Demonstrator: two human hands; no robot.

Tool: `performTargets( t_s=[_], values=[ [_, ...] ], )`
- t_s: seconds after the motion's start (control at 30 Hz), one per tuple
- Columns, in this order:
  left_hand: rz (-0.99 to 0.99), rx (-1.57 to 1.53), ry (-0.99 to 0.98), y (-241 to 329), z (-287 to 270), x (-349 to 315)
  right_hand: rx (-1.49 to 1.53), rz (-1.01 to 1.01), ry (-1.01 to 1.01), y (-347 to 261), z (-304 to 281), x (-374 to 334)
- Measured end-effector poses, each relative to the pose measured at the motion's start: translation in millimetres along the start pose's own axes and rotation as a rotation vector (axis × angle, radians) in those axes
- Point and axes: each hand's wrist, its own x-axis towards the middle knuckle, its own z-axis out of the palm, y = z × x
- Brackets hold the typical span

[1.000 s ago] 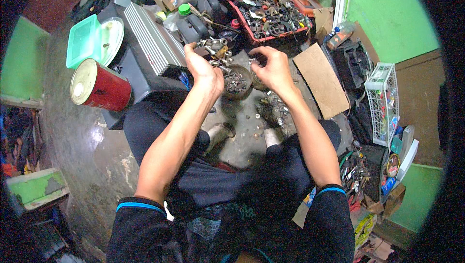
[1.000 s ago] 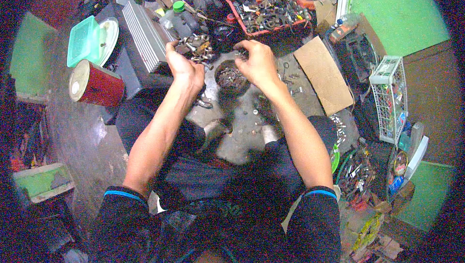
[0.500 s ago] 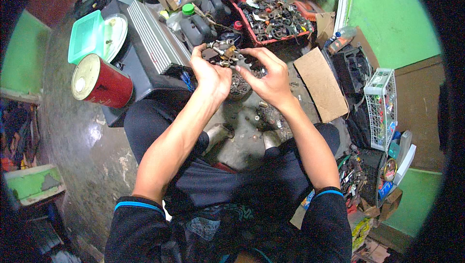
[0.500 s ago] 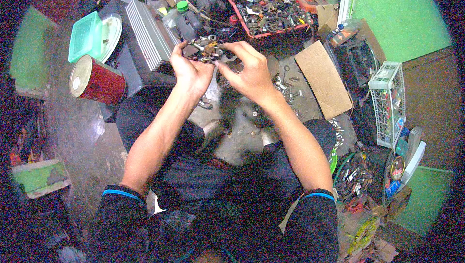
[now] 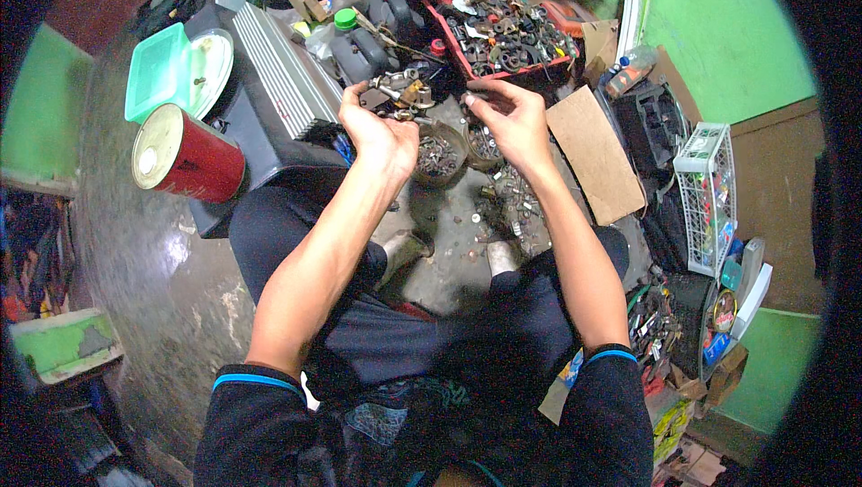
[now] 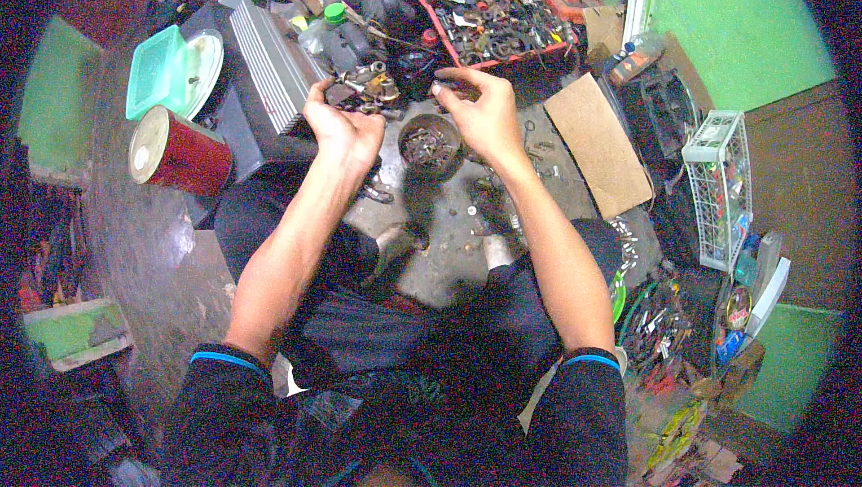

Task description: The person sits on the floor and assembles a small mechanical component by hand. They pick up small metal parts from a container and the floor, insert them into the main body, and rotate the assembly to check fit.

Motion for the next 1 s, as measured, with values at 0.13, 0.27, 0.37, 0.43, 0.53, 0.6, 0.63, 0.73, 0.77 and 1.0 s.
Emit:
performTargets(
  t_s=[0.13,0.27,0.37,0.43,0.53,0.6,0.63,0.73,0.77,1.0],
  values=[
    [-0.041,0.000,0.004,-3,1,1,-0.464,-0.231,0.031,28,-4,8],
    [-0.025,-0.030,0.017,-1,-3,3,-0.201,-0.070,-0.136,-11,4,-7],
    [-0.007,-0.033,0.005,-2,-4,3,-0.158,-0.117,-0.194,-29,15,-21],
    [-0.008,-0.022,0.014,-3,-6,2,-0.208,-0.161,-0.158,-29,18,-23],
    [-0.007,-0.030,-0.007,-5,-3,1,-0.261,-0.299,-0.080,-27,18,-23],
    [-0.005,-0.033,-0.011,-6,-4,4,-0.332,-0.439,-0.032,-32,19,-26],
    [-0.004,-0.030,-0.004,-6,-4,6,-0.288,-0.481,0.013,-34,20,-27],
    [-0.002,-0.060,0.033,-1,-5,10,-0.247,-0.529,0.047,-41,20,-29],
    [-0.003,-0.078,0.049,0,-6,11,-0.247,-0.555,0.083,-43,17,-28],
    [-0.040,-0.120,0.140,11,1,12,-0.107,-0.370,0.229,-36,-3,-17]
  ],
)
